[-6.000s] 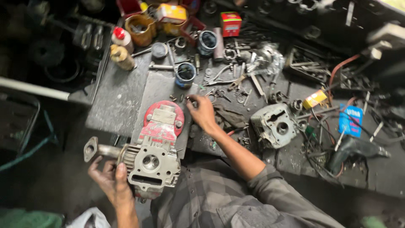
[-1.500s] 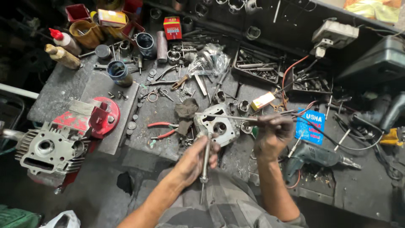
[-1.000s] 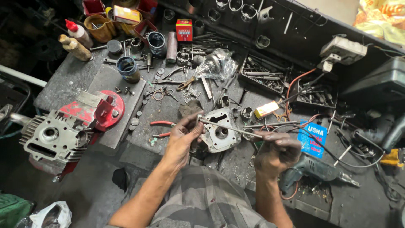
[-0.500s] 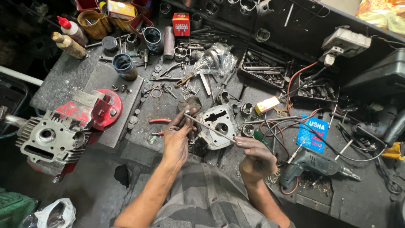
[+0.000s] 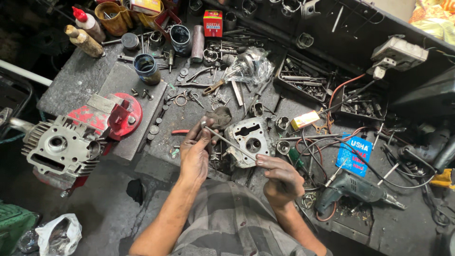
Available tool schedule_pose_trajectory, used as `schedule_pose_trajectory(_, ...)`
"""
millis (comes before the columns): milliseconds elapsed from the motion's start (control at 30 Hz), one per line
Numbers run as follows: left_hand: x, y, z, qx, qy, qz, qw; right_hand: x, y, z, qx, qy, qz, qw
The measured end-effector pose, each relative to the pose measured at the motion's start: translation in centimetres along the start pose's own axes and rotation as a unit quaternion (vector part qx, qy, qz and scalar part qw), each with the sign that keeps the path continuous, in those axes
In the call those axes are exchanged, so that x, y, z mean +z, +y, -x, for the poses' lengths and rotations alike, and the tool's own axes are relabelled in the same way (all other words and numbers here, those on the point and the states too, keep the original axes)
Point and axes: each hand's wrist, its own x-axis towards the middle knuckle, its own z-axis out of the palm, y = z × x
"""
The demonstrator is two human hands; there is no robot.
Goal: The person works at a cluttered repair workbench fitting a piston into a small engine cylinder head clamped in a vise, pressing it into place by hand, then picks up small fasteners, threads them by hand, and uses a screwdriver and pliers to work on the engine parts.
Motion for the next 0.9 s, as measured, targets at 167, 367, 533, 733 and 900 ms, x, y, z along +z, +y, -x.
schedule_pose_trajectory(167,0.0,0.5,0.6,-0.009,-0.016,-0.102,0.995,1.2,0.0,-0.9,0.001,-0.110,0.031,0.994)
schedule_pose_trajectory(367,-1.2,-0.9,1.3,-0.099,-0.029,-0.094,0.990,4.3,-0.1,-0.8,0.094,-0.281,0.081,0.952)
schedule_pose_trajectory(533,-6.1,0.0,0.4,-0.082,-0.019,-0.066,0.994,4.4,0.6,-0.4,0.175,-0.354,0.057,0.917)
schedule_pose_trajectory(733,-10.2,2.2,-0.3,-0.026,-0.033,-0.404,0.914,5.8,6.3,-0.8,0.152,-0.466,0.216,0.844)
schedule_pose_trajectory(900,-9.8,5.9,0.8,0.044,-0.021,-0.630,0.775,9.3,12.1,0.4,0.044,-0.472,0.348,0.809)
